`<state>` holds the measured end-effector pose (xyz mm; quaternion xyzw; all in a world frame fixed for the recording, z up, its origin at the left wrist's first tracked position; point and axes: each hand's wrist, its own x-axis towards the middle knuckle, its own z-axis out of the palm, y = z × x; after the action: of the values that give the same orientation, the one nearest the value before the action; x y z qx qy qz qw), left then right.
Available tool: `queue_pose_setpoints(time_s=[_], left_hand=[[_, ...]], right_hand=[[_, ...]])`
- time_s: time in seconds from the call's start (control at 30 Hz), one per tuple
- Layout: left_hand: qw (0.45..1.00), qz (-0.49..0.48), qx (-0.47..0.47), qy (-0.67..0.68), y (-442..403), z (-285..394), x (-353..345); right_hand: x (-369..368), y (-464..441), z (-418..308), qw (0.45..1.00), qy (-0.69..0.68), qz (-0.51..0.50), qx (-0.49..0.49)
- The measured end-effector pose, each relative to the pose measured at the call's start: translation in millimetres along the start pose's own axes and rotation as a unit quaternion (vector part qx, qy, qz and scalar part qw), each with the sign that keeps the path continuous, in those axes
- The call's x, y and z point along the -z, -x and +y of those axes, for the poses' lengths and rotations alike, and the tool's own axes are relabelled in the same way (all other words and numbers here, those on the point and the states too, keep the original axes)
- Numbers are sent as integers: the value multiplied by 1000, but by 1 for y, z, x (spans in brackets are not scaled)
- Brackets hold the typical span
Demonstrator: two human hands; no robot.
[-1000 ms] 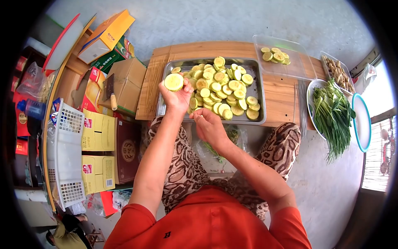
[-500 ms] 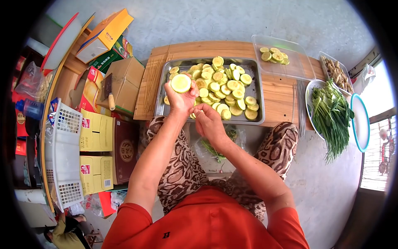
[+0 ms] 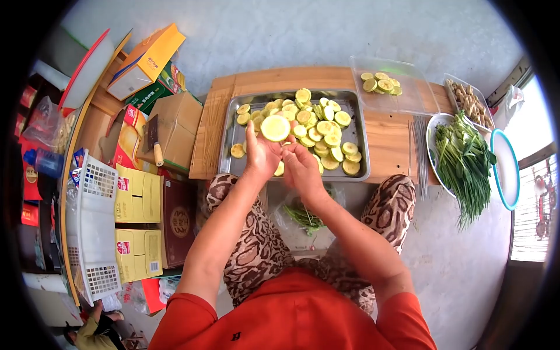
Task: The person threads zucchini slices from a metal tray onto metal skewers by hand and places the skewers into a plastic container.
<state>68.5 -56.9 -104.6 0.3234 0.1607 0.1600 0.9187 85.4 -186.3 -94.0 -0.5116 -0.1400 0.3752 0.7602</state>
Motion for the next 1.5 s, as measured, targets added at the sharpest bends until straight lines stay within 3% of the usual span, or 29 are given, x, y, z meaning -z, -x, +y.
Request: queue_pose_setpoints(time_s=[0.1, 0.3, 0.73, 0.87, 0.93, 1.0, 1.07, 1.13, 1.17, 1.23, 1.27, 1.33, 1.37, 1.5], left_hand=[[996, 43, -44, -72, -10, 7, 20], [974, 185, -115, -57, -17, 24, 57], [967, 203, -137, -74, -29, 81, 53], [947, 186, -131, -225, -43, 87, 53], [903, 230, -94, -351, -54, 78, 65], [893, 217, -67, -388, -67, 70, 95], [802, 248, -30, -543, -73, 59, 114], [775, 253, 10, -579, -83, 50, 155], [725, 259, 25, -638, -90, 46, 174], [621, 259, 52, -738, -86, 41, 171], [623, 254, 55, -738, -82, 36, 171], [536, 243, 27, -808, -72, 32, 159], [558, 223, 92, -794, -70, 37, 151], [529, 201, 73, -821, -64, 35, 145]], right_hand=[[16, -3, -17, 999, 0, 13, 36], [48, -6, -41, 994, -38, 59, 82], [78, 7, -51, 994, -32, 71, 78], [81, 8, -55, 993, -48, 78, 77], [81, 10, -57, 993, -46, 79, 76], [81, 11, -58, 993, -45, 80, 75], [83, 12, -59, 994, -39, 77, 72], [85, 14, -56, 994, -38, 77, 65], [86, 13, -57, 995, -35, 74, 62], [88, 13, -56, 995, -29, 72, 55], [89, 14, -55, 996, -24, 67, 48], [92, 14, -53, 997, -17, 67, 42], [92, 14, -52, 997, -14, 63, 37], [91, 13, -49, 998, 2, 53, 27]])
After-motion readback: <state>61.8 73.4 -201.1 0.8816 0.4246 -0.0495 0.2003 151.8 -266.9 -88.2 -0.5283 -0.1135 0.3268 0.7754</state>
